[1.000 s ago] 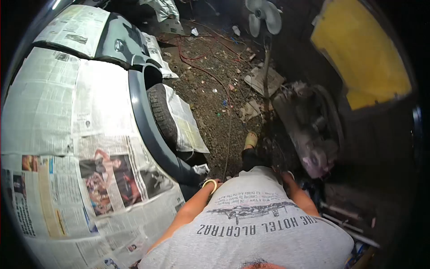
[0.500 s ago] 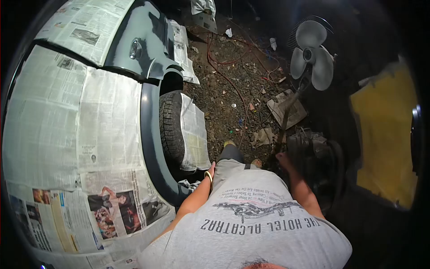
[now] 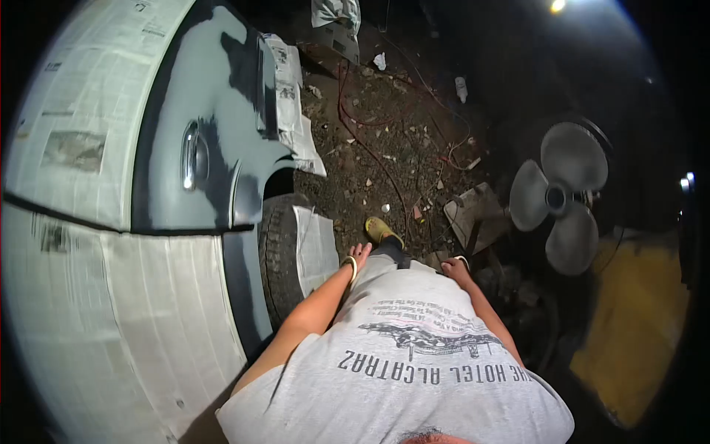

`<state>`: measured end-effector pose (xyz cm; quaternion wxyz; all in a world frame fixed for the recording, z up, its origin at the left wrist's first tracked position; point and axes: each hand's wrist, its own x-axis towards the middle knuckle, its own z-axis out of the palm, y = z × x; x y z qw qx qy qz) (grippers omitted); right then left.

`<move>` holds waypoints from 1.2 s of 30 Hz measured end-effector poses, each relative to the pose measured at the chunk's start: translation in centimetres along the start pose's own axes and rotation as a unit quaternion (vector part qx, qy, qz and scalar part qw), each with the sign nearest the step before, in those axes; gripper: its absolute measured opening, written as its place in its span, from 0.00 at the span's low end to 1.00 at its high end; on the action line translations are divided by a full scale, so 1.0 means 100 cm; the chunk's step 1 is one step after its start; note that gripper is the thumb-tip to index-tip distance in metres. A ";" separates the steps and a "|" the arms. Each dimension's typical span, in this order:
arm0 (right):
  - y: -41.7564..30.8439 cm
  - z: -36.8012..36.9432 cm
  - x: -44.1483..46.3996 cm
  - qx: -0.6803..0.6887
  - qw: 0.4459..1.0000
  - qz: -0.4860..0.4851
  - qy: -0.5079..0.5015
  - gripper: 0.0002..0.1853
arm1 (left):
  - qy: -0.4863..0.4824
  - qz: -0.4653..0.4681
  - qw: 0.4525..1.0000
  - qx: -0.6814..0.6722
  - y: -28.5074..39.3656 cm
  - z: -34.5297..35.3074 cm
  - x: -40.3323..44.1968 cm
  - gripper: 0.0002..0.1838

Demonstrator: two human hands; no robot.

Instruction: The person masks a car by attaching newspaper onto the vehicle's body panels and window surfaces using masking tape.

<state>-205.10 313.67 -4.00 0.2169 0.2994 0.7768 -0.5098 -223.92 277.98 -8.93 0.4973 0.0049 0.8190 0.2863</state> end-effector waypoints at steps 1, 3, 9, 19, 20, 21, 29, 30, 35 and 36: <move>-0.033 -0.014 0.013 -0.067 0.997 -0.024 0.034 0.18 | -0.013 0.058 0.996 0.060 0.016 -0.027 0.017 0.47; -0.074 -0.028 0.053 -0.129 0.985 -0.078 0.080 0.16 | -0.006 0.083 0.991 0.104 0.057 -0.079 0.032 0.45; -0.157 -0.070 0.153 0.015 0.990 -0.014 0.137 0.18 | -0.072 0.078 0.994 -0.034 0.172 -0.159 0.069 0.34; -0.141 -0.106 0.286 -0.101 0.984 0.079 0.124 0.18 | -0.116 0.055 0.991 0.025 0.177 -0.224 0.123 0.33; -0.137 -0.110 0.298 -0.116 0.982 0.100 0.111 0.18 | -0.112 0.040 0.993 0.010 0.168 -0.230 0.136 0.33; -0.118 -0.111 0.317 -0.117 0.983 0.101 0.095 0.19 | -0.107 0.080 0.985 0.110 0.169 -0.246 0.137 0.35; -0.168 -0.215 0.435 -0.107 0.985 0.123 0.062 0.18 | -0.077 -0.139 0.980 0.116 0.190 -0.331 0.206 0.40; -0.177 -0.236 0.463 -0.137 0.983 0.109 0.057 0.18 | -0.055 -0.126 0.986 0.092 0.210 -0.337 0.219 0.40; -0.314 -0.332 0.535 -0.123 0.986 0.087 0.079 0.18 | 0.053 -0.044 0.997 -0.041 0.307 -0.372 0.306 0.41; -0.338 -0.340 0.546 -0.107 0.987 0.088 0.080 0.19 | 0.070 -0.021 0.995 -0.064 0.328 -0.379 0.325 0.41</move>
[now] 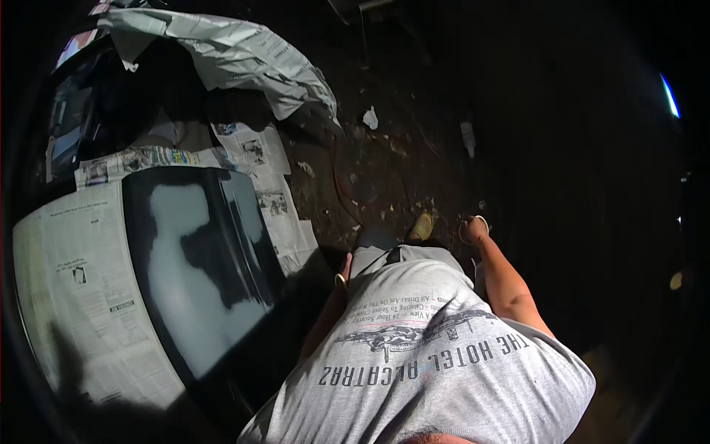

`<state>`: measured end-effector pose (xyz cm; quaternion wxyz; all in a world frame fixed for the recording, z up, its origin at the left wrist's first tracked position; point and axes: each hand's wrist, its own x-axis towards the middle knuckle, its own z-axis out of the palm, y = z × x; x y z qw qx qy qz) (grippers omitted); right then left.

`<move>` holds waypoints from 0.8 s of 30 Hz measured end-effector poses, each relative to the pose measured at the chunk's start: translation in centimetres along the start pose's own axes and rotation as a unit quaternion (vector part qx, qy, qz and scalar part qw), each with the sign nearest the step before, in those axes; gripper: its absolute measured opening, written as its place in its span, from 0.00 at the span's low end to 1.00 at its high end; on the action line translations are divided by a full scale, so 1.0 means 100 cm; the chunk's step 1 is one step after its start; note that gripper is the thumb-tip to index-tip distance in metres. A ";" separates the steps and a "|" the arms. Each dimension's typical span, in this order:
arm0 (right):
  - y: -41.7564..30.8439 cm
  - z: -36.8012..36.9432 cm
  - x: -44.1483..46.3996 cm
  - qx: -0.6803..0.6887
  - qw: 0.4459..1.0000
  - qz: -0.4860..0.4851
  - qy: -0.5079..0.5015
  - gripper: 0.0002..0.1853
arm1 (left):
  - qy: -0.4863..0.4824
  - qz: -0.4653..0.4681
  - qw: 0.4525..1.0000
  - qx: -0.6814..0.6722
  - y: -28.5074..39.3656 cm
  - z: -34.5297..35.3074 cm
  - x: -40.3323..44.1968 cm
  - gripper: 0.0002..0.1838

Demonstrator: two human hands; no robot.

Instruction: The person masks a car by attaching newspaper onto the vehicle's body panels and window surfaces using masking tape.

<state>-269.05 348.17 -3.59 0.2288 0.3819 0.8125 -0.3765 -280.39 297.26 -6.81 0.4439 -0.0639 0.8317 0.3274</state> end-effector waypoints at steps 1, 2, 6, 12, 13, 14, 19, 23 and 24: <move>-0.023 -0.010 0.008 0.014 1.000 0.003 -0.001 0.19 | 0.014 0.024 0.999 -0.023 0.021 -0.002 0.017 0.41; -0.041 -0.021 0.014 0.027 1.000 0.007 -0.004 0.19 | 0.024 0.047 0.998 -0.040 0.039 -0.001 0.037 0.41; -0.045 -0.004 0.065 -0.053 0.996 -0.073 0.004 0.14 | -0.044 0.145 0.988 0.044 0.124 -0.012 0.080 0.41; -0.047 -0.035 0.096 -0.081 0.994 0.045 -0.064 0.25 | -0.207 0.291 0.919 0.165 0.211 -0.034 0.174 0.38; -0.047 -0.047 0.102 -0.075 0.995 0.055 -0.044 0.25 | -0.227 0.251 0.934 0.110 0.236 -0.043 0.192 0.37; -0.048 -0.062 0.105 -0.071 0.995 0.067 -0.026 0.26 | -0.243 0.213 0.941 0.104 0.258 -0.053 0.205 0.35; -0.018 -0.083 0.173 -0.051 0.994 0.094 -0.013 0.25 | -0.273 0.088 0.952 0.112 0.364 -0.101 0.248 0.29; -0.026 -0.096 0.219 -0.136 0.990 0.029 0.008 0.16 | -0.212 0.126 0.946 0.212 0.383 -0.113 0.261 0.25; -0.037 -0.082 0.201 -0.115 0.992 0.053 0.000 0.17 | -0.192 0.174 0.928 0.268 0.372 -0.108 0.254 0.24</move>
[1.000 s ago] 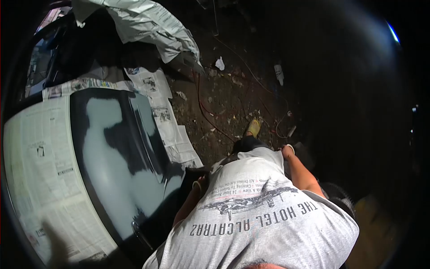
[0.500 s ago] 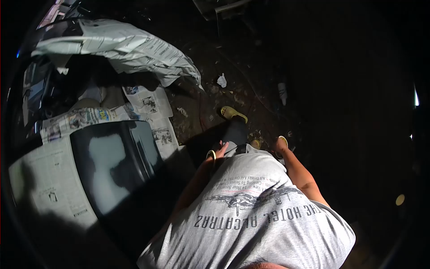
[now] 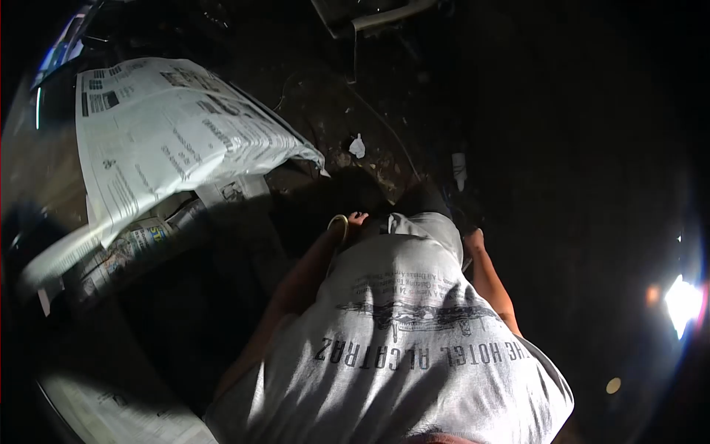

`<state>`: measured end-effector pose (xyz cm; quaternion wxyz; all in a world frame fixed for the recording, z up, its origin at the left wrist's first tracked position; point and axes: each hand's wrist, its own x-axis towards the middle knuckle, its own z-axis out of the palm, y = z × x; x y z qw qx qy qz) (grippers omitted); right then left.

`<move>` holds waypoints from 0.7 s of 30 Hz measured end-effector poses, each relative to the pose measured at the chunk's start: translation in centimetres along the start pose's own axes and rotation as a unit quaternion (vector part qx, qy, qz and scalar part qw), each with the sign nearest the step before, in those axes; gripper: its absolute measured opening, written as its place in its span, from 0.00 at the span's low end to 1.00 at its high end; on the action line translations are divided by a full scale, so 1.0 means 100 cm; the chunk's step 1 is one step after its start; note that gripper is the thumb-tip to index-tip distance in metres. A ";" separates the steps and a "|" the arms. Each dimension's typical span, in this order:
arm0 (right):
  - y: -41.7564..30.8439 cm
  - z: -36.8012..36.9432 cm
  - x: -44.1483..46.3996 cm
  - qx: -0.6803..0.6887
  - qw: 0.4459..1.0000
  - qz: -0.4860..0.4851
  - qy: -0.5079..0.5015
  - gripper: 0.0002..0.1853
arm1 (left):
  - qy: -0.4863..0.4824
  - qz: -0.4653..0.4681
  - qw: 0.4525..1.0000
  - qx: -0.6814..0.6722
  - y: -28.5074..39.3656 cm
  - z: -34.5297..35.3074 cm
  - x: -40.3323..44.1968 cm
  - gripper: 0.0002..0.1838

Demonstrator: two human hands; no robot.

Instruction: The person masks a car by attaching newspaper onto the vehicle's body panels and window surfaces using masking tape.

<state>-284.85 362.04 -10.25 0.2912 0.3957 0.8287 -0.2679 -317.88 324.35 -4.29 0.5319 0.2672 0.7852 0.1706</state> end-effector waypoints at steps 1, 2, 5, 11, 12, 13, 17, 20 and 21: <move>-0.024 -0.015 -0.008 0.070 0.996 0.031 0.049 0.18 | 0.017 0.039 0.996 0.080 0.000 0.002 0.000 0.24; -0.047 -0.026 -0.022 0.141 0.984 0.062 0.094 0.20 | 0.034 0.079 0.984 0.157 0.000 0.005 -0.001 0.23; -0.106 -0.078 -0.016 0.240 0.959 0.042 0.141 0.27 | -0.062 0.248 0.808 0.531 0.002 -0.015 0.014 0.22; -0.270 -0.212 0.045 0.319 0.883 -0.344 -0.008 0.30 | 0.134 0.174 0.959 -0.179 0.102 -0.108 -0.004 0.10; -0.305 -0.245 0.034 0.340 0.865 -0.365 -0.060 0.32 | 0.186 0.177 0.902 -0.346 0.124 -0.129 -0.014 0.09; -0.342 -0.290 0.013 0.348 0.859 -0.359 -0.113 0.33 | 0.226 0.175 0.878 -0.383 0.154 -0.150 -0.017 0.09; -0.412 -0.363 0.027 0.287 0.847 -0.386 -0.225 0.25 | 0.346 0.165 0.816 -0.433 0.244 -0.233 -0.020 0.11; -0.442 -0.399 0.044 0.154 0.848 -0.451 -0.233 0.18 | 0.427 0.121 0.819 -0.363 0.262 -0.255 0.008 0.11; -0.450 -0.413 0.057 0.129 0.843 -0.463 -0.241 0.18 | 0.437 0.109 0.807 -0.381 0.269 -0.268 0.012 0.12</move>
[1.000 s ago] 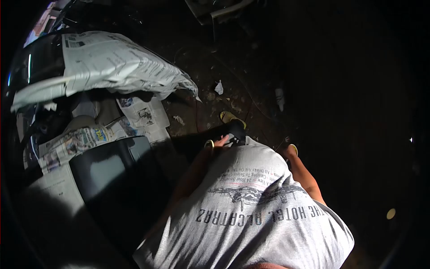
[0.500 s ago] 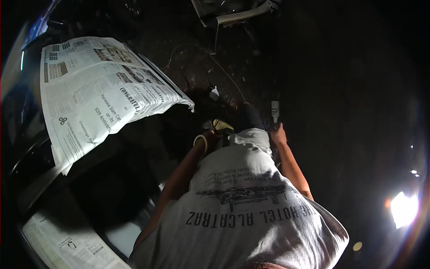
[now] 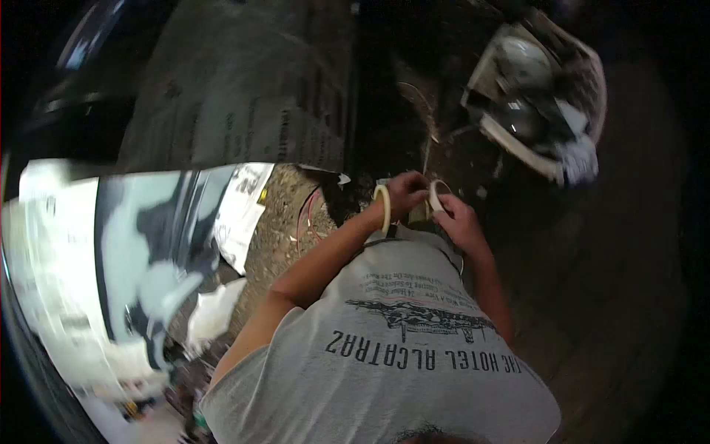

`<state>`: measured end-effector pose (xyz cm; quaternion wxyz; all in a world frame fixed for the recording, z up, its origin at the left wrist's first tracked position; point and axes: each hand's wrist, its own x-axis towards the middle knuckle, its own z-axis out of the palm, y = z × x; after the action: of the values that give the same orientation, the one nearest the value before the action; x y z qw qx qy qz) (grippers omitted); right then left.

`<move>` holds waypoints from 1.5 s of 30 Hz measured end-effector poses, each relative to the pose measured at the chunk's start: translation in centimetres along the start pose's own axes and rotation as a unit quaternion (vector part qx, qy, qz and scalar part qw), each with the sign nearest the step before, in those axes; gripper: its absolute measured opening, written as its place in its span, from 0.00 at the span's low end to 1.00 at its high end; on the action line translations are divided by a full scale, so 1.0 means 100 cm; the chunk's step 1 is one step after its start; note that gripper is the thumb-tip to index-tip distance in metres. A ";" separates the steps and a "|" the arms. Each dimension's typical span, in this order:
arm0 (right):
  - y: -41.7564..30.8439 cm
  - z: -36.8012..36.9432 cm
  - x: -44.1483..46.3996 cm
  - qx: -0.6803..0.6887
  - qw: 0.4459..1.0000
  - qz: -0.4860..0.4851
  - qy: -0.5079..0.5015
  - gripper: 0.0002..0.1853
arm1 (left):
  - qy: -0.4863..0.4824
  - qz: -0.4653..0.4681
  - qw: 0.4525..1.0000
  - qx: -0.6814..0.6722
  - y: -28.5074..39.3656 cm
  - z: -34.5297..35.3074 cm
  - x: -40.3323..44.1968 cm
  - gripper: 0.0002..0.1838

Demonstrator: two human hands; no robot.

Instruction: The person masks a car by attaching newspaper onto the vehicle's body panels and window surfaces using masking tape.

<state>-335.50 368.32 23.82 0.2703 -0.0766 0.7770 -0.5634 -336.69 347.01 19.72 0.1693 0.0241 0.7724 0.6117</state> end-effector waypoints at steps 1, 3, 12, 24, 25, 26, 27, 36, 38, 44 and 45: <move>0.001 -0.013 0.008 -0.015 1.000 -0.006 -0.014 0.18 | 0.014 -0.010 1.000 -0.010 0.007 0.005 0.005 0.12; -0.003 -0.030 0.025 0.008 0.999 -0.013 -0.048 0.20 | 0.050 -0.015 0.999 -0.003 0.018 0.009 0.009 0.12; -0.032 -0.031 0.072 -0.056 0.989 -0.046 -0.130 0.20 | 0.255 -0.001 0.967 0.006 0.031 0.013 -0.003 0.12; -0.025 -0.012 0.092 -0.099 0.970 -0.048 -0.215 0.20 | 0.394 0.055 0.916 -0.045 0.000 0.041 -0.025 0.11; -0.029 -0.012 0.090 -0.116 0.968 -0.048 -0.217 0.20 | 0.396 0.054 0.916 -0.043 0.001 0.042 -0.026 0.11; -0.032 -0.011 0.089 -0.131 0.966 -0.049 -0.218 0.21 | 0.398 0.047 0.915 -0.033 0.000 0.043 -0.026 0.11; -0.030 -0.012 0.090 -0.131 0.966 -0.048 -0.218 0.21 | 0.398 0.040 0.916 -0.023 -0.003 0.044 -0.026 0.11; -0.024 -0.013 0.086 -0.112 0.976 -0.053 -0.177 0.21 | 0.387 0.041 0.921 0.007 -0.002 0.044 -0.016 0.10; -0.019 -0.014 0.085 -0.126 0.975 -0.081 -0.163 0.21 | 0.382 0.065 0.922 0.002 -0.007 0.043 -0.011 0.10; -0.034 -0.029 0.088 -0.232 0.932 -0.233 -0.155 0.22 | 0.360 0.014 0.932 0.029 0.013 0.031 -0.010 0.11; -0.033 -0.032 0.092 -0.250 0.914 -0.281 -0.150 0.23 | 0.356 0.022 0.933 0.054 0.019 0.026 -0.011 0.11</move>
<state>-345.49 365.90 24.47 0.1862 -0.4407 0.7889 -0.3856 -335.27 349.62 21.31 -0.1320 -0.1691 0.8129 0.5415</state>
